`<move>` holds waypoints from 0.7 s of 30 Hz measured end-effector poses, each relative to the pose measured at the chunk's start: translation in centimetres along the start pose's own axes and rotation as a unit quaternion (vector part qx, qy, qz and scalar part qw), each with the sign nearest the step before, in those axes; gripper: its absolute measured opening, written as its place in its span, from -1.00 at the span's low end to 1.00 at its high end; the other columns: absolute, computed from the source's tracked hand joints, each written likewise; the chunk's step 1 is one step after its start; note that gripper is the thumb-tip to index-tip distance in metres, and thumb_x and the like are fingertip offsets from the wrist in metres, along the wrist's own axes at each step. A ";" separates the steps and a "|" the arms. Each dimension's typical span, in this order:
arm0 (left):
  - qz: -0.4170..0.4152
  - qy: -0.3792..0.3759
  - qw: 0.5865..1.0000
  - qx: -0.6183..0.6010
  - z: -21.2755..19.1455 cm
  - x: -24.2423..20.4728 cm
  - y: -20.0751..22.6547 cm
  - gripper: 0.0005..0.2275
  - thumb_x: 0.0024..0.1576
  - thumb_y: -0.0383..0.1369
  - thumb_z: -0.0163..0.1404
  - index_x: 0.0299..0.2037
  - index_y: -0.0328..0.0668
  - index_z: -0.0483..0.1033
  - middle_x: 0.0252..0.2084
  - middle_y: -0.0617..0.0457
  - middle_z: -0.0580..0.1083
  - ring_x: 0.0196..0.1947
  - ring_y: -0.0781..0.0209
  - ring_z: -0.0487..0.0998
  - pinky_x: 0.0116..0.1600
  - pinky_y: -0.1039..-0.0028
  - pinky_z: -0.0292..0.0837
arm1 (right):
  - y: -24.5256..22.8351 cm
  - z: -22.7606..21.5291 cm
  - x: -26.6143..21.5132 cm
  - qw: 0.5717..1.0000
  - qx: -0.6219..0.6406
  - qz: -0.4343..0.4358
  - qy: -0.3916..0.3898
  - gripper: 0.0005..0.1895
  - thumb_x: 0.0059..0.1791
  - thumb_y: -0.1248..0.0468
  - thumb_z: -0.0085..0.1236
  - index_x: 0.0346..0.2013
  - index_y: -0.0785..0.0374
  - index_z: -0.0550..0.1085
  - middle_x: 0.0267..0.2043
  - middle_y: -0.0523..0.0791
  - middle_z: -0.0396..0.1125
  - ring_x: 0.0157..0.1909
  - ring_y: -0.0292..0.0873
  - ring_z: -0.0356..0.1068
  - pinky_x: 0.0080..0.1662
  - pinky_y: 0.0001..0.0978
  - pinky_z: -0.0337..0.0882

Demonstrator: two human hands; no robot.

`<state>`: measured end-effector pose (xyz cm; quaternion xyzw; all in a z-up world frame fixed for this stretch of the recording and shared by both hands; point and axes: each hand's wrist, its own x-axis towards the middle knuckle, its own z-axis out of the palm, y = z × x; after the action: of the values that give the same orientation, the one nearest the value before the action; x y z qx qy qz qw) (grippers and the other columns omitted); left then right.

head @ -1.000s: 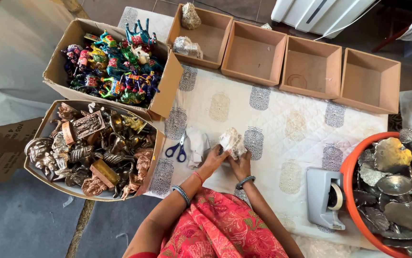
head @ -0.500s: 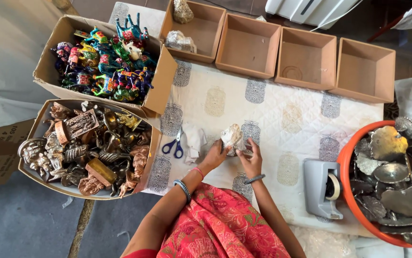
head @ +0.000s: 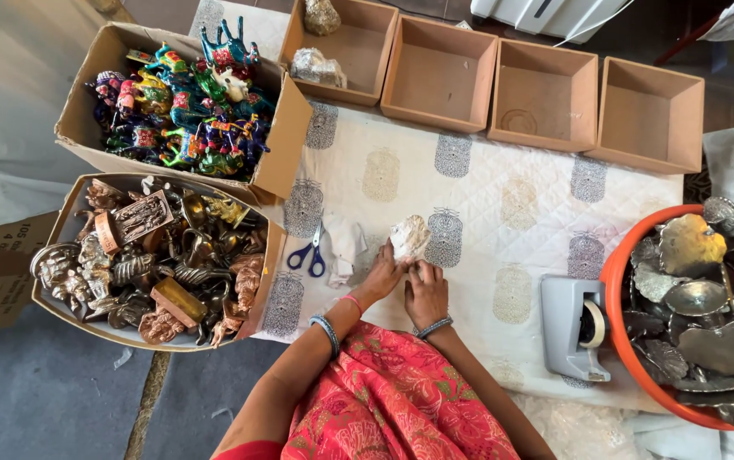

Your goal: Cleaning and inspecting metal figurines and shells at a workshop table.

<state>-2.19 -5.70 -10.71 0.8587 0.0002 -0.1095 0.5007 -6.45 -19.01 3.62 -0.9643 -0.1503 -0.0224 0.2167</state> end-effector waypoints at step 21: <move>0.028 0.022 0.998 0.055 -1.5 -1.7 4.6 -0.27 0.22 -0.21 -0.04 0.44 -0.56 -0.13 0.25 -0.50 0.24 0.19 -0.47 0.30 0.30 0.00 0.23 | 2.4 3.1 5.7 0.952 0.198 0.155 0.174 -0.76 -0.11 0.23 0.38 -0.48 0.31 0.50 -0.57 -0.08 0.45 -0.53 -0.21 0.43 -0.39 -0.34 0.40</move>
<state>-3.02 -6.54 -5.70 0.8868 -0.0183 -0.0764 0.4554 -0.34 -18.12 0.43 -0.8949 0.0392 -0.1255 0.4265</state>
